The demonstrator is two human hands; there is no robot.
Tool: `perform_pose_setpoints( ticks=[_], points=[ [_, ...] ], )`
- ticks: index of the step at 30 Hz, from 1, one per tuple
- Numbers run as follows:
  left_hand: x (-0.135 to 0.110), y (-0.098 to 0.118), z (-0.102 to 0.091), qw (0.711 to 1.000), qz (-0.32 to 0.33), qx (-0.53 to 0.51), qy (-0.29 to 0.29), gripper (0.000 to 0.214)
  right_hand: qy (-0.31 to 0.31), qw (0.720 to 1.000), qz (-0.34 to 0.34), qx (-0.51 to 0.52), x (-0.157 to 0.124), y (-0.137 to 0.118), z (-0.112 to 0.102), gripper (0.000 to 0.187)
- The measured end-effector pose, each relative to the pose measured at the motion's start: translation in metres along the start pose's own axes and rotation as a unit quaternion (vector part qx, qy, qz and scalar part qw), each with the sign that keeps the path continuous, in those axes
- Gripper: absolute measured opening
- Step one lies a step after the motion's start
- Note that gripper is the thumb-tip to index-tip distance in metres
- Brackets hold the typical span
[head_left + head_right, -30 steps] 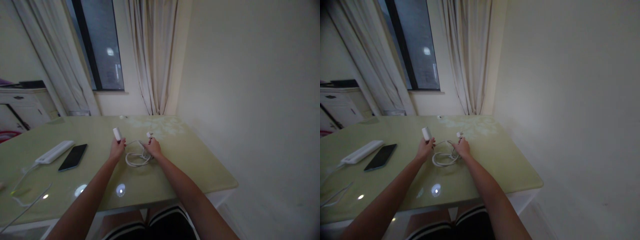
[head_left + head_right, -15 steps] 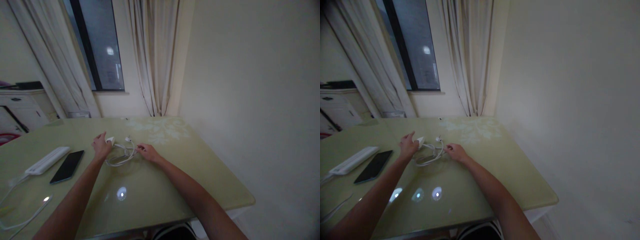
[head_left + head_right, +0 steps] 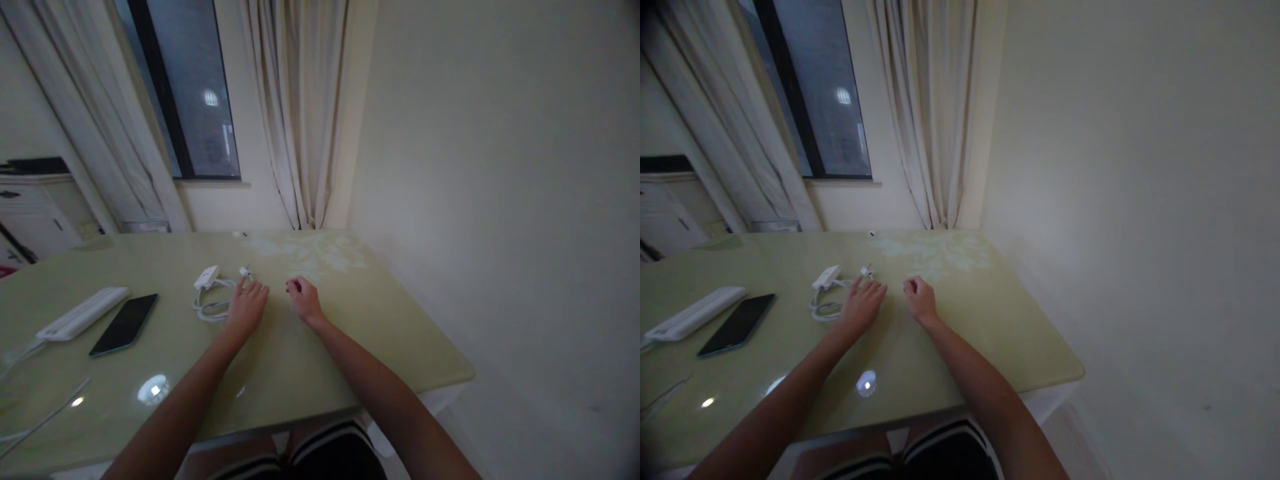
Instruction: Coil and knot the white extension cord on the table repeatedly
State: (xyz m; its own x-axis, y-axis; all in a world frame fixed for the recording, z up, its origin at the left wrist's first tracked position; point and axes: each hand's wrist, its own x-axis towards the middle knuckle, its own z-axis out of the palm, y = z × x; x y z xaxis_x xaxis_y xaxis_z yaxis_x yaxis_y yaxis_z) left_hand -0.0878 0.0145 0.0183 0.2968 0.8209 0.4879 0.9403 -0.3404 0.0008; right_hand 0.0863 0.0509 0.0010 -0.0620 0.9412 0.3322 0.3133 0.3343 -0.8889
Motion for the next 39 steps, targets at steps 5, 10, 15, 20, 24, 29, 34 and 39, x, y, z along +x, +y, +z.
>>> perform_pose_setpoints(
  ticks=[5, 10, 15, 20, 24, 29, 34, 39],
  points=[
    [0.008, 0.065, 0.017, 0.99, -0.073, -0.118, 0.017, 0.024, 0.013, 0.999, -0.033, 0.028, -0.018, 0.005, -0.011, 0.022],
    [-0.004, 0.069, 0.024, 0.97, -0.073, -0.227, 0.056, 0.026, -0.035, 0.996, -0.045, 0.071, -0.021, 0.005, -0.027, 0.03],
    [-0.01, 0.055, 0.021, 0.943, -0.087, -0.31, 0.08, 0.027, -0.054, 0.993, -0.068, 0.076, -0.023, 0.003, -0.026, 0.031],
    [-0.009, 0.057, 0.023, 0.934, -0.1, -0.335, 0.077, 0.027, -0.053, 0.994, -0.071, 0.061, -0.025, 0.002, -0.024, 0.031],
    [-0.009, 0.056, 0.025, 0.932, -0.101, -0.34, 0.08, 0.025, -0.051, 0.995, -0.067, 0.059, -0.025, 0.0, -0.025, 0.031],
    [-0.009, 0.055, 0.031, 0.93, -0.119, -0.339, 0.075, 0.025, -0.051, 0.994, -0.068, 0.071, -0.026, -0.004, -0.025, 0.032],
    [-0.01, 0.056, 0.031, 0.927, -0.122, -0.345, 0.082, 0.026, -0.058, 0.992, -0.069, 0.084, -0.027, -0.005, -0.026, 0.033],
    [-0.011, 0.058, 0.026, 0.929, -0.113, -0.348, 0.053, 0.029, -0.063, 0.993, -0.064, 0.074, -0.027, 0.0, -0.026, 0.031]
  ],
)
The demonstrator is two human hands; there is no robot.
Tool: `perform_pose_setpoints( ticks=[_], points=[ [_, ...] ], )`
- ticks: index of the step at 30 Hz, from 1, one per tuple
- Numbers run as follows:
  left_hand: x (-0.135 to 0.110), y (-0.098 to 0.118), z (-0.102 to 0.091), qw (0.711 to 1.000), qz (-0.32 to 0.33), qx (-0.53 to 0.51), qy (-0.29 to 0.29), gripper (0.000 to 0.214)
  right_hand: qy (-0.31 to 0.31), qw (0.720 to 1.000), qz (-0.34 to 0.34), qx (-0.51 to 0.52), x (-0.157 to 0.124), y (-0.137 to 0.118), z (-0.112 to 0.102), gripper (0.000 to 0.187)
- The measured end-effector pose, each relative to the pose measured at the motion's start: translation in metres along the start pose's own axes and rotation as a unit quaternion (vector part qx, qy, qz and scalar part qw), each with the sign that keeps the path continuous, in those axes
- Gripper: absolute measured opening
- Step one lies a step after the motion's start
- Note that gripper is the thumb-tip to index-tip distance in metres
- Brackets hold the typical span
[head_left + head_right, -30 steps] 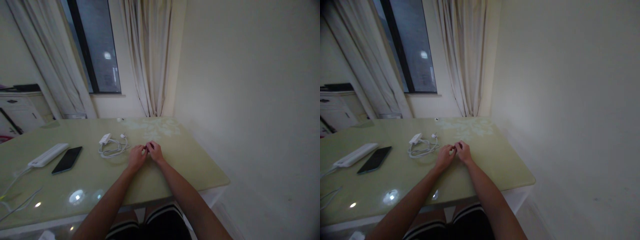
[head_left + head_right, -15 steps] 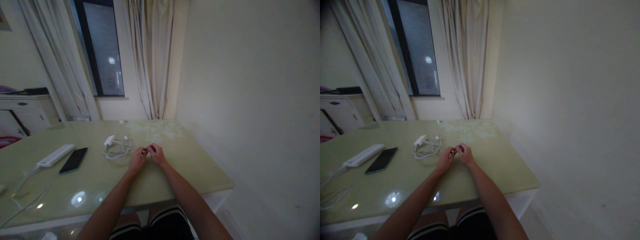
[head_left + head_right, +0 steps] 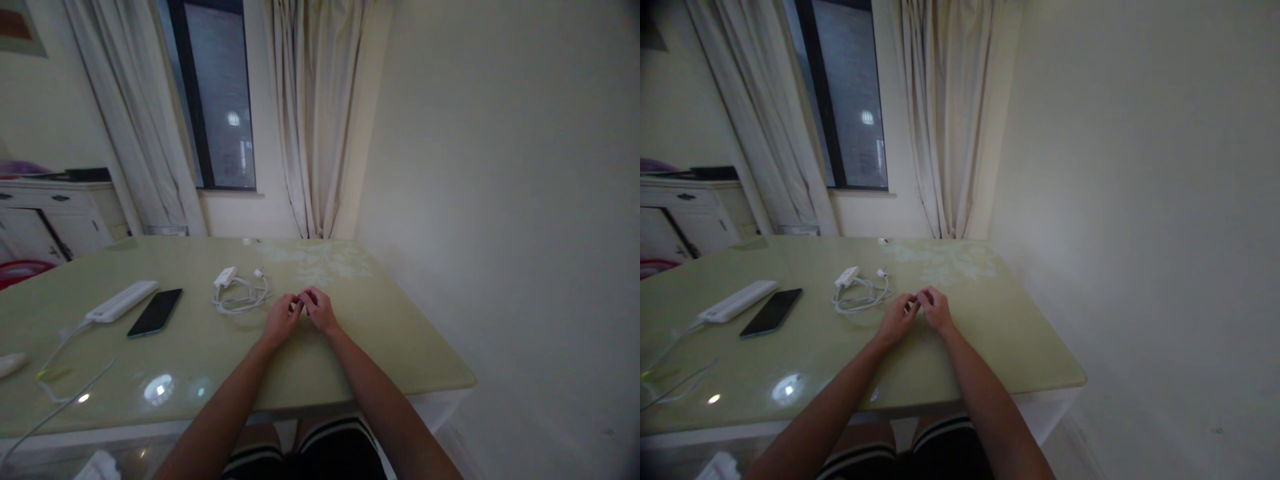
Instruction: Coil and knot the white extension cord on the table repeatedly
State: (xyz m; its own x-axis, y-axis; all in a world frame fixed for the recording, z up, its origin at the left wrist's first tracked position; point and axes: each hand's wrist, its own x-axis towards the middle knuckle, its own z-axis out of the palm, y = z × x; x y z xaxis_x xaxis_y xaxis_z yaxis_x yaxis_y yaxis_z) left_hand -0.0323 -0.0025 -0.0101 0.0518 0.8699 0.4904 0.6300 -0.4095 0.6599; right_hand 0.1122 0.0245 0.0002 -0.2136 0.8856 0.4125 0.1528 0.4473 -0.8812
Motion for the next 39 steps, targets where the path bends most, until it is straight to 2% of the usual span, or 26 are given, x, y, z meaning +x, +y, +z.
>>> perform_pose_setpoints(
  ticks=[4, 15, 19, 32, 39],
  points=[
    [0.0007, -0.0021, -0.0003, 1.0, -0.017, 0.014, -0.019, 0.023, -0.016, 1.0, -0.01, -0.02, -0.0012, 0.0024, 0.0002, 0.03],
    [0.0003, -0.0009, -0.0011, 1.0, -0.018, 0.008, -0.008, 0.018, -0.01, 1.0, -0.012, -0.004, -0.002, 0.0028, 0.0009, 0.029],
    [0.0011, -0.0013, -0.0006, 1.0, -0.006, 0.002, -0.009, 0.017, -0.024, 1.0, -0.001, 0.014, -0.003, 0.0006, 0.0016, 0.03],
    [-0.0002, -0.009, 0.0011, 0.997, 0.055, 0.042, 0.041, 0.015, -0.038, 0.999, -0.005, 0.027, -0.0046, -0.0009, 0.0023, 0.033],
    [-0.0001, -0.0065, 0.0032, 0.996, 0.07, 0.009, 0.053, 0.016, -0.028, 1.0, 0.0, 0.013, -0.0037, 0.0017, 0.001, 0.034]
  ],
)
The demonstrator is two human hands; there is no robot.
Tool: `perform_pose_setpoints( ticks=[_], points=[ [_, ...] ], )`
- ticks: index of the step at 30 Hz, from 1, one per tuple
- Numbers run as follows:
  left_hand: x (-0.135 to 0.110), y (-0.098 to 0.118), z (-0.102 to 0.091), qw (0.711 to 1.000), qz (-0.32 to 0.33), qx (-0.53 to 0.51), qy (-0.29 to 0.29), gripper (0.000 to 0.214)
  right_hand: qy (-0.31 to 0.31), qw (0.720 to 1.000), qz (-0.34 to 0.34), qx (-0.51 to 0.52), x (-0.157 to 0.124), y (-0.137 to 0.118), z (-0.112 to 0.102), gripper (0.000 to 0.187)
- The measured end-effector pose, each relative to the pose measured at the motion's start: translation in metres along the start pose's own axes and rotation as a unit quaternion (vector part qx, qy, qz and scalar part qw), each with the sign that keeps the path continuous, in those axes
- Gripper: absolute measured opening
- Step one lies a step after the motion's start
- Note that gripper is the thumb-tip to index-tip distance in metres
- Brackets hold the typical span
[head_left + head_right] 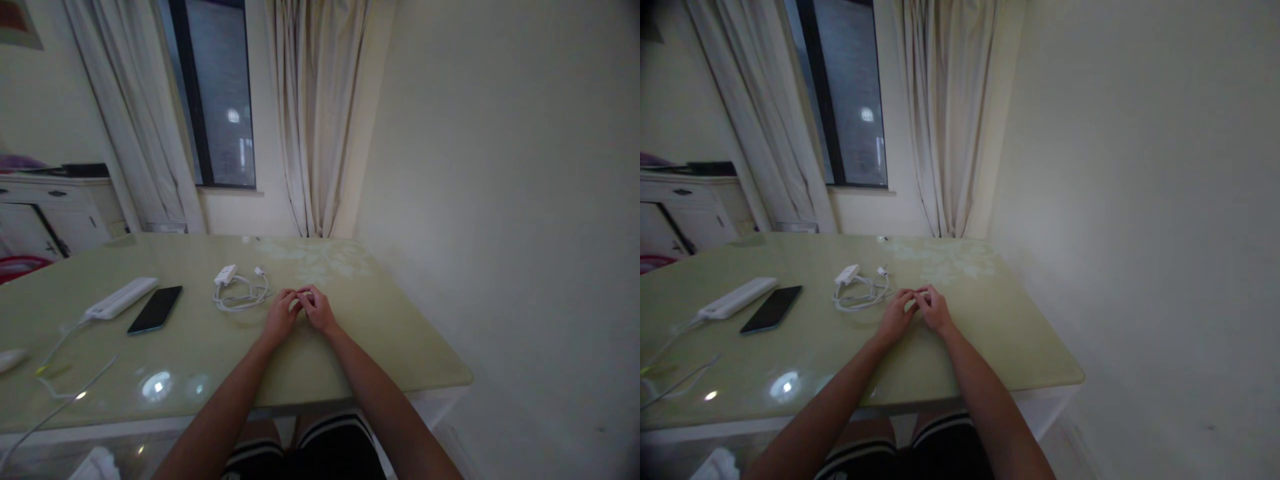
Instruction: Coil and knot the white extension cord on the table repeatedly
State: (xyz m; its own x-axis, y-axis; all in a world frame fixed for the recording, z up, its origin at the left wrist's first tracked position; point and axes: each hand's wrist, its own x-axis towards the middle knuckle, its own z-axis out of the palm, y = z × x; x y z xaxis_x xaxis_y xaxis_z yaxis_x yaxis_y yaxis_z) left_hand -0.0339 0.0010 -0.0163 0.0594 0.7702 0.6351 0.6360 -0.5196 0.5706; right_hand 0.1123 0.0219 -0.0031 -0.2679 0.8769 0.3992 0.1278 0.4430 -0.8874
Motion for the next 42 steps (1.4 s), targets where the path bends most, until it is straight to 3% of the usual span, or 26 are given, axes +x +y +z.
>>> perform_pose_setpoints(
  ticks=[4, 11, 27, 31, 34, 37, 39, 42],
  points=[
    [0.0, -0.001, 0.002, 1.0, -0.007, -0.025, 0.003, 0.025, 0.005, 1.0, -0.001, 0.004, 0.0, 0.0, 0.0, 0.036],
    [-0.001, -0.002, 0.006, 0.985, -0.035, -0.169, -0.018, 0.034, -0.003, 1.0, 0.007, 0.012, -0.001, -0.001, 0.0, 0.04],
    [0.002, 0.007, -0.001, 0.992, -0.048, -0.102, -0.061, 0.023, -0.012, 0.999, 0.01, 0.03, -0.002, -0.003, 0.0, 0.042],
    [0.004, 0.009, -0.007, 0.998, -0.023, -0.016, -0.059, 0.015, -0.014, 1.0, 0.005, 0.009, -0.003, -0.003, 0.001, 0.043],
    [0.004, 0.011, -0.021, 0.991, -0.022, 0.124, 0.042, 0.025, 0.036, 0.999, 0.014, -0.005, 0.0, 0.0, 0.0, 0.044],
    [0.0, 0.006, -0.037, 0.947, -0.087, 0.28, 0.133, 0.037, 0.079, 0.996, 0.03, -0.008, 0.004, 0.004, -0.002, 0.044],
    [-0.003, -0.001, -0.046, 0.921, -0.129, 0.348, 0.116, 0.033, 0.088, 0.995, 0.036, -0.005, 0.005, 0.007, -0.003, 0.044],
    [-0.005, -0.009, -0.053, 0.912, -0.156, 0.376, 0.059, 0.028, 0.079, 0.996, 0.042, 0.003, 0.005, 0.006, -0.004, 0.045]
  ],
)
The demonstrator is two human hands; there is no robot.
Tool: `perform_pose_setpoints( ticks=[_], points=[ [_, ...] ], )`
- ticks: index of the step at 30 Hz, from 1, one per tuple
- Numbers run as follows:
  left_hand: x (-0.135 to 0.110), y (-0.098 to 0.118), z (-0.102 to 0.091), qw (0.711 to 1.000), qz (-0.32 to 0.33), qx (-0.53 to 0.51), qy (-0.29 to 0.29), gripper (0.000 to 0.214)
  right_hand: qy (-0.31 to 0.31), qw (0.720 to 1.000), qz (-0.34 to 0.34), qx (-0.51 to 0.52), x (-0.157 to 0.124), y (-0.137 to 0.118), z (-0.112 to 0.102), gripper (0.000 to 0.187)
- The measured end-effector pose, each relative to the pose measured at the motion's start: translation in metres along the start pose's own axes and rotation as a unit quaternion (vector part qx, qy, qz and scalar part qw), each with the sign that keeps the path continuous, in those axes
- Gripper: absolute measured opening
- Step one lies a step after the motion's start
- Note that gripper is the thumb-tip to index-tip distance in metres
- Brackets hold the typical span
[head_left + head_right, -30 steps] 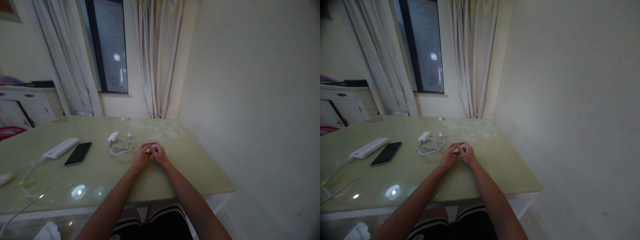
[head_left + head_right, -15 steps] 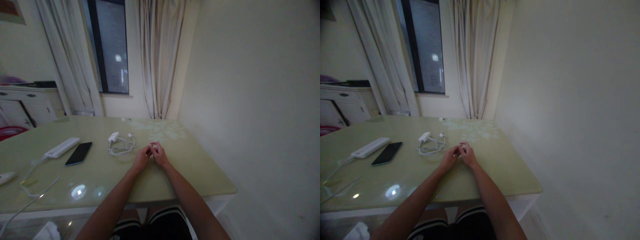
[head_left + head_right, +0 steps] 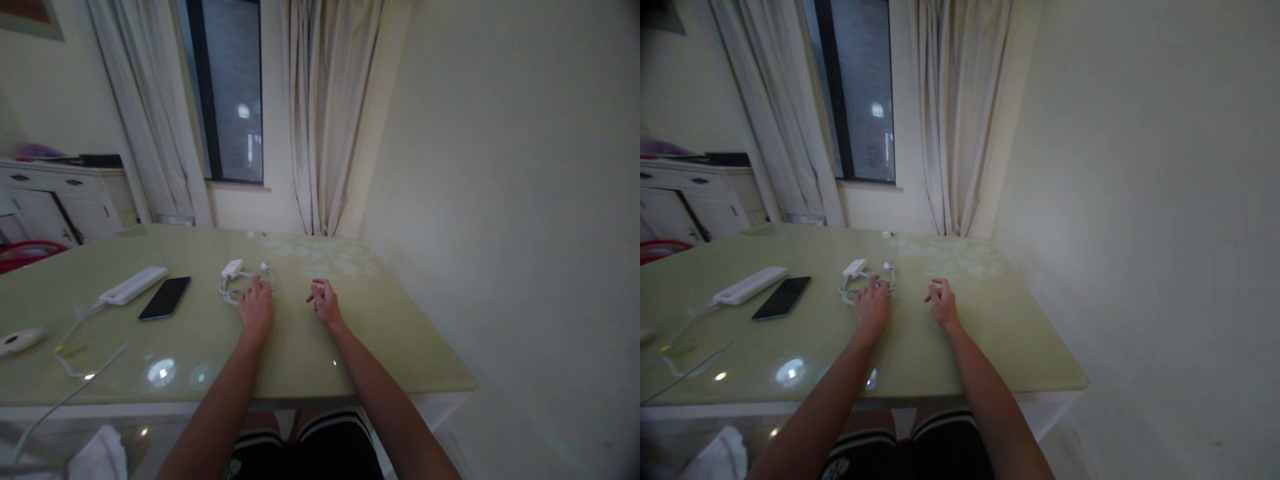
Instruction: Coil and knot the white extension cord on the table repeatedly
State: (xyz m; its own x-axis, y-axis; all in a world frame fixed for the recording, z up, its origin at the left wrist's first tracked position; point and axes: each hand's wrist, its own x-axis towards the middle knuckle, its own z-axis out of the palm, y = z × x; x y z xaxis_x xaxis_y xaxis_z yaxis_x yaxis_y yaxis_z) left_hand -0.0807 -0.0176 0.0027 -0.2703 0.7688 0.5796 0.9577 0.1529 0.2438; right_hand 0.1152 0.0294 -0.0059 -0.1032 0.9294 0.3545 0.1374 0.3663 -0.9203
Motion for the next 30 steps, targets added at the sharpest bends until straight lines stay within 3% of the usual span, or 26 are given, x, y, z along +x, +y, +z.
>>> perform_pose_setpoints(
  ticks=[5, 8, 10, 14, 17, 20, 26, 30],
  points=[
    [0.006, 0.002, -0.001, 0.998, -0.008, -0.069, -0.003, 0.023, -0.025, 1.0, 0.008, 0.0, -0.001, -0.003, 0.002, 0.05],
    [0.006, 0.01, 0.002, 0.991, 0.003, -0.129, 0.036, 0.022, -0.044, 0.996, 0.067, 0.038, 0.003, -0.002, 0.005, 0.068],
    [0.003, 0.017, 0.008, 0.981, 0.047, -0.182, 0.045, 0.021, -0.037, 0.99, 0.107, 0.085, 0.007, 0.0, 0.005, 0.079],
    [-0.003, 0.03, 0.017, 0.933, 0.169, -0.318, 0.006, 0.019, 0.055, 0.979, 0.122, 0.154, 0.014, 0.004, 0.001, 0.073],
    [-0.005, 0.035, 0.017, 0.907, 0.198, -0.372, -0.028, 0.02, 0.128, 0.968, 0.124, 0.178, 0.016, 0.007, -0.004, 0.058],
    [-0.005, 0.035, 0.012, 0.923, 0.161, -0.35, -0.012, 0.02, 0.159, 0.963, 0.117, 0.183, 0.018, 0.007, -0.008, 0.05],
    [-0.001, 0.027, 0.006, 0.965, 0.019, -0.244, 0.099, 0.024, 0.171, 0.975, 0.024, 0.138, 0.016, -0.006, -0.01, 0.046],
    [0.003, 0.024, 0.008, 0.954, -0.049, -0.286, 0.074, 0.027, 0.173, 0.978, -0.022, 0.115, 0.011, -0.015, -0.01, 0.041]
  ],
)
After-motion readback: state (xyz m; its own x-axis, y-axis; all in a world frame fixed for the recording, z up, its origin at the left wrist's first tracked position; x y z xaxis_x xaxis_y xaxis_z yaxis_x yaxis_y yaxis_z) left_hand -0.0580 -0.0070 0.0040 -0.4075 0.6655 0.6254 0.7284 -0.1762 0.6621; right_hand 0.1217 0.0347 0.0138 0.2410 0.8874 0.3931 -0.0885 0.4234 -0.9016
